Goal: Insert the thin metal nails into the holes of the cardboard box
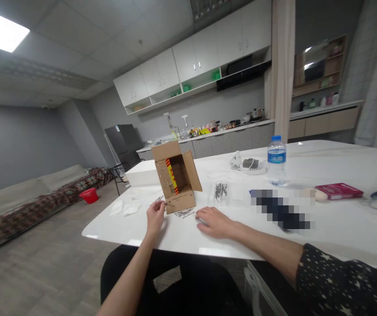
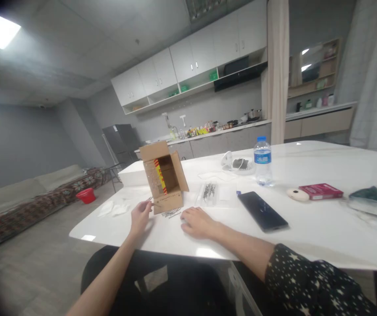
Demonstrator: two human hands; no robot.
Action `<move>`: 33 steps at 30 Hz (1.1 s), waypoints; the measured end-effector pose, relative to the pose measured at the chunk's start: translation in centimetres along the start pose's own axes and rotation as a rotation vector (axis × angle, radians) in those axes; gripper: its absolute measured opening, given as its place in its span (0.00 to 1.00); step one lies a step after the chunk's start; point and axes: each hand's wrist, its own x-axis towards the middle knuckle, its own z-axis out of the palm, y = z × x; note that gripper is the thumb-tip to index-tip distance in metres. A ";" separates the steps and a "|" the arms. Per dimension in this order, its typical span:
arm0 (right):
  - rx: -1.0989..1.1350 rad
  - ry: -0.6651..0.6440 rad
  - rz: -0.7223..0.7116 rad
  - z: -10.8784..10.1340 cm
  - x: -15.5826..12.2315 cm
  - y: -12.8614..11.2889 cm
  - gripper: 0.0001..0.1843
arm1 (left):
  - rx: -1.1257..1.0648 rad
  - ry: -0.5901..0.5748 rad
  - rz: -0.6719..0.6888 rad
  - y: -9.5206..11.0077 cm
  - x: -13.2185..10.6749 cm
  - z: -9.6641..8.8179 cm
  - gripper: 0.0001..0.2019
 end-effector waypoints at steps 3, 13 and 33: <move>-0.006 0.000 -0.002 0.1 0.0 0.1 0.15 | -0.029 0.041 -0.024 0.1 1.1 0.1 0.16; -0.003 -0.017 0.010 -0.1 0.1 -0.1 0.15 | 0.005 0.024 -0.064 -1.1 3.5 0.1 0.17; 0.000 0.002 -0.004 0.1 0.1 0.1 0.15 | 0.114 -0.041 0.013 0.1 3.3 0.6 0.16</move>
